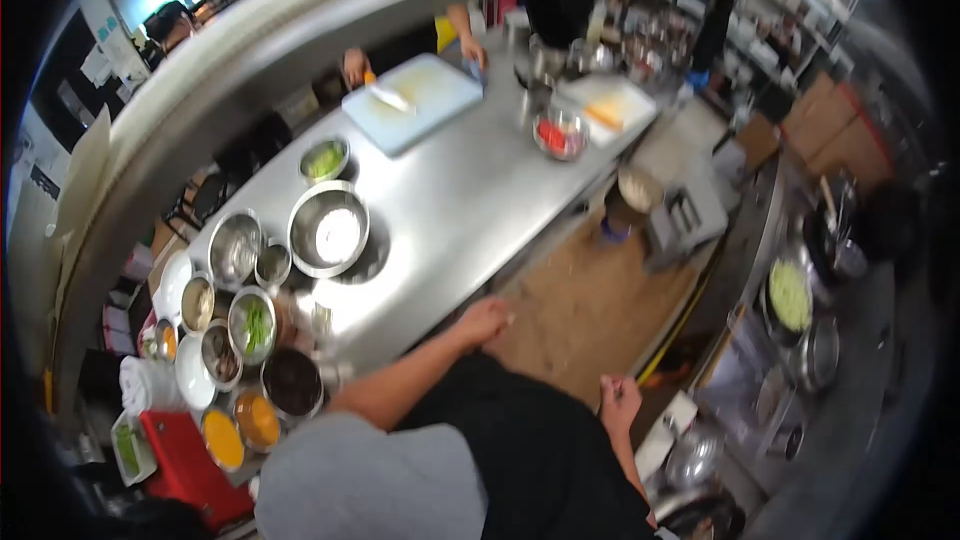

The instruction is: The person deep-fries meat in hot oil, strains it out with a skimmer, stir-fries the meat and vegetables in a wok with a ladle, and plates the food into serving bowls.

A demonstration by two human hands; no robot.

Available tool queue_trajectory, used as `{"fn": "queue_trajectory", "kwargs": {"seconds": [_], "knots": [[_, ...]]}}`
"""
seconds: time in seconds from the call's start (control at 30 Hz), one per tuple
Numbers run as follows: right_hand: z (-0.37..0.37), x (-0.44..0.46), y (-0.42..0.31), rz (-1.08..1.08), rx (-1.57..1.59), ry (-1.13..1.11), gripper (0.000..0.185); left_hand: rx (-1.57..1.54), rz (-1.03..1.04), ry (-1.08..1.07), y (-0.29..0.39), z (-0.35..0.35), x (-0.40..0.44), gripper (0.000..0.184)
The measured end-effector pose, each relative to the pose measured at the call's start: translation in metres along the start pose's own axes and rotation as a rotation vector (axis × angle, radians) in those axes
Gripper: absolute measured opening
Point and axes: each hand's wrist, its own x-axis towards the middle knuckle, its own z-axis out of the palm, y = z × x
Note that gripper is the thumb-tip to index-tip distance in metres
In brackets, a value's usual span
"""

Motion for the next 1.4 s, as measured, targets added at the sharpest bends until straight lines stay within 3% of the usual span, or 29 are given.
{"fn": "queue_trajectory", "kwargs": {"seconds": [0.07,0.17,0.27,0.3,0.47,0.57,0.63,0.73,0.83,1.0,1.1,1.13,1.2,1.23,1.3,1.37,1.4], "knots": [[0.029,0.027,0.022,-0.104,0.06,-0.027,0.018,-0.057,-0.004,0.211,-0.004,-0.025,0.002,0.047],[0.054,0.062,-0.037,-0.017,0.114,-0.153,0.014,0.064,0.064,0.375,0.011,-0.066,-0.003,0.05],[0.089,0.092,-0.068,-0.109,0.162,-0.262,0.014,0.243,0.234,0.538,-0.002,-0.11,0.028,0.052],[0.106,0.102,-0.067,-0.16,0.175,-0.301,0.014,0.386,0.252,0.593,0.025,-0.116,0.008,0.051],[0.174,0.123,-0.109,-0.221,0.26,-0.489,0.015,0.395,0.354,0.682,0.073,-0.147,-0.031,0.047],[0.215,0.135,-0.124,-0.281,0.244,-0.65,0.016,0.469,0.442,0.855,0.073,-0.159,-0.055,0.046],[0.236,0.14,-0.146,-0.332,0.207,-0.795,0.016,0.762,0.488,1.069,0.059,-0.168,-0.071,0.045],[0.263,0.147,-0.185,-0.435,0.219,-0.908,0.017,0.552,0.299,0.975,0.052,-0.174,-0.097,0.044],[0.288,0.15,-0.232,-0.504,0.231,-1.111,0.016,0.535,0.287,0.955,0.035,-0.179,-0.11,0.047],[0.355,0.159,-0.273,-0.749,0.27,-1.347,0.028,0.691,0.143,1.16,0.03,-0.166,-0.116,0.058],[0.42,0.172,-0.289,-0.656,0.271,-1.368,0.033,0.656,-0.096,1.071,0.033,-0.16,-0.111,0.078],[0.446,0.181,-0.292,-0.753,0.151,-1.286,0.034,0.632,-0.115,1.092,0.038,-0.158,-0.111,0.078],[0.471,0.191,-0.315,-0.742,-0.033,-1.291,0.04,0.607,-0.199,1.025,0.049,-0.149,-0.111,0.076],[0.487,0.198,-0.32,-0.782,-0.064,-1.286,0.041,0.61,-0.179,1.071,0.046,-0.145,-0.107,0.073],[0.546,0.216,-0.31,-1.097,-0.063,-1.137,0.047,0.569,-0.106,1.158,0.037,-0.137,-0.101,0.07],[0.566,0.22,-0.326,-1.123,-0.222,-1.017,0.052,0.489,0.012,1.259,0.028,-0.123,-0.099,0.064],[0.551,0.218,-0.349,-1.051,-0.218,-1.074,0.052,0.43,0.047,1.286,0.028,-0.118,-0.103,0.061]]}}
